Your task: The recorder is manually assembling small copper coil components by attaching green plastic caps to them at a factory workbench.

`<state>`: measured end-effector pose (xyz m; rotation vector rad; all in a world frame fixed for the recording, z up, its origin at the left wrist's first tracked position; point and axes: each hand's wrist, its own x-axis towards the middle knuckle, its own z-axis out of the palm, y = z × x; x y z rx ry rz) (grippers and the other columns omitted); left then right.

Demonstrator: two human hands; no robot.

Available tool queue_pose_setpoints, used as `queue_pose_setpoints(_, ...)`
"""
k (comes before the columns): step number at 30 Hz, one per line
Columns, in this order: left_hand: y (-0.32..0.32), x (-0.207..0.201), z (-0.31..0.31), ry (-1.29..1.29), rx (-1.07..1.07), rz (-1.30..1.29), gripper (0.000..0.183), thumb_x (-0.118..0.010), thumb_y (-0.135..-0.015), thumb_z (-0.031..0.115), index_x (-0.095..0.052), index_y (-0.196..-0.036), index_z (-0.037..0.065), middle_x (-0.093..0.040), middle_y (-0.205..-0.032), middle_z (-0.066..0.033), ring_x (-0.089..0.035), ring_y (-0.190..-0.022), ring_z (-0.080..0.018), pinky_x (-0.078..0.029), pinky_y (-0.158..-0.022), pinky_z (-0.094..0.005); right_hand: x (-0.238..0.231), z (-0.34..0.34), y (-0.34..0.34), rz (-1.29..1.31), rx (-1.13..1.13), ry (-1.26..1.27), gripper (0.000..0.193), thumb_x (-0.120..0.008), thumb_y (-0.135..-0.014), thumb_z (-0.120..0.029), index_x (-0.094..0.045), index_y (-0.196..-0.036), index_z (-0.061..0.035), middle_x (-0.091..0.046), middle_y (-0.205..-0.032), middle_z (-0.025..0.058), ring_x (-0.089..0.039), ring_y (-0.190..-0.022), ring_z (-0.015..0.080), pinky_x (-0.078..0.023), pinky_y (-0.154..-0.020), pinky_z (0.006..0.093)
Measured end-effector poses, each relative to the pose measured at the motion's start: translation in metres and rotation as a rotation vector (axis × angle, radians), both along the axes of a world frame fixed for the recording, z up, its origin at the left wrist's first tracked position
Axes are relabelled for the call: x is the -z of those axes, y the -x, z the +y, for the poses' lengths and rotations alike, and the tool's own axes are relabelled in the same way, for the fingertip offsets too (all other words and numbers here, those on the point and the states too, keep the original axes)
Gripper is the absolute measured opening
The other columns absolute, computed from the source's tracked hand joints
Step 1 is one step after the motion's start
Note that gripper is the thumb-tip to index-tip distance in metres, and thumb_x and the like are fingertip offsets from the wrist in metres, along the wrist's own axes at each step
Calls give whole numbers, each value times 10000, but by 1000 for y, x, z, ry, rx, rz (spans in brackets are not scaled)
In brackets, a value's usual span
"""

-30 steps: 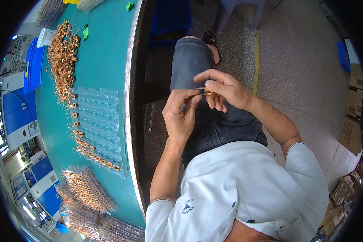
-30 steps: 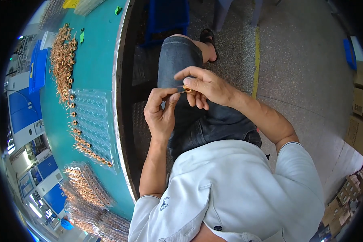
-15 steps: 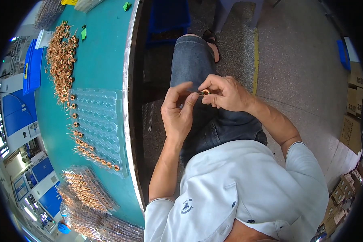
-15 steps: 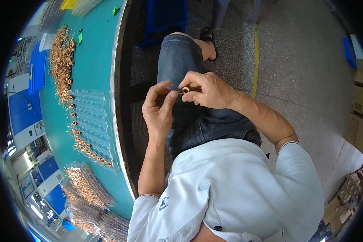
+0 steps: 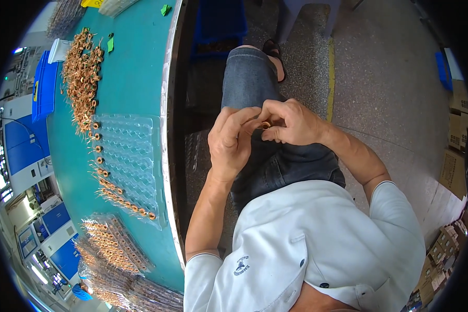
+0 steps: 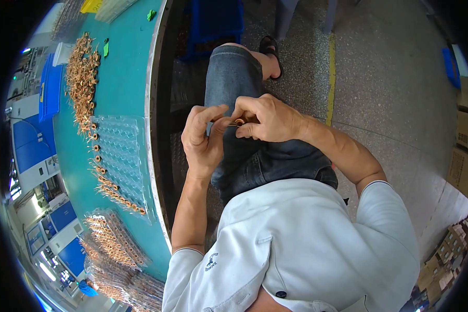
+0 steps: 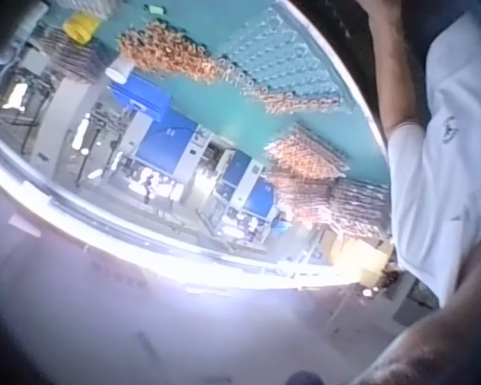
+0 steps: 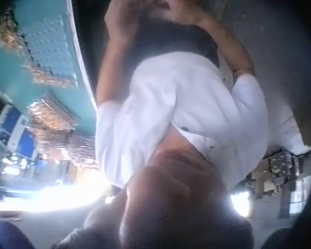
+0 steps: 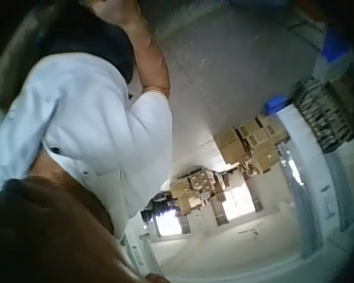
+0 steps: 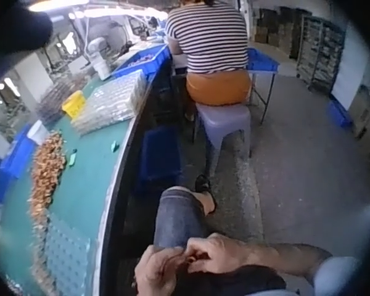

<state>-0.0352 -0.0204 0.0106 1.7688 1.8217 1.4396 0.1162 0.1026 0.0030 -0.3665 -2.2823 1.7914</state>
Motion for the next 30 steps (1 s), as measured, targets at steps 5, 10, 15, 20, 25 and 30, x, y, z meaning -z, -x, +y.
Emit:
queue_pose_setpoints(5, -5, 13, 0, 9, -94, -368, 251, -691, -815, -93, -648, -1029, 30, -563, -843, -42, -572, -705, -115, -469, -614, -227, 6, -7, -3, 12, 87, 51, 259, -752, -829, -131, -561, -939, 5, -654, -657, 88, -621, -538, 128, -468, -507, 262)
queue_pose_setpoints(10, -25, 8, 1, -28, -288, -771, 299, -666, -909, 46, -579, -1195, 35, -587, -973, -25, -553, -764, -71, -457, -668, -185, 11, -12, 0, 145, 271, -108, 273, -763, -823, -116, -559, -971, -9, -678, -738, 97, -661, -641, 142, -504, -564, 253)
queue_pose_setpoints(15, -41, 0, -7, 190, -207, -1143, 516, -683, -909, 97, -447, -1349, -30, -550, -1226, -106, -573, -1030, -138, -471, -917, -274, 29, -19, 4, 208, 366, -141, 290, -757, -816, -74, -555, -1018, -20, -689, -811, 116, -701, -742, 180, -554, -638, 276)
queue_pose_setpoints(20, -35, 21, -15, 205, -153, -1007, 272, -671, -917, 95, -638, -1154, -34, -585, -1222, -88, -583, -1072, -155, -481, -920, -277, 26, -23, 9, 352, 309, -361, 269, -745, -806, -40, -613, -1039, -21, -696, -868, 123, -708, -745, 234, -570, -659, 299)
queue_pose_setpoints(25, -23, 13, -21, 240, -113, -1170, 290, -683, -892, 36, -614, -1160, -49, -666, -1077, -106, -638, -944, -143, -515, -859, -247, 25, -8, -2, 208, 250, -79, 194, -716, -864, -147, -699, -1021, -34, -690, -865, 78, -668, -720, 164, -529, -628, 267)
queue_pose_setpoints(30, -19, 12, -23, 352, 0, -1116, 258, -693, -880, 20, -617, -1116, -49, -691, -977, -92, -646, -866, -115, -539, -787, -239, 19, -4, 14, 238, 202, -8, 215, -639, -934, -191, -676, -1034, -5, -630, -900, 53, -584, -678, 82, -471, -568, 201)
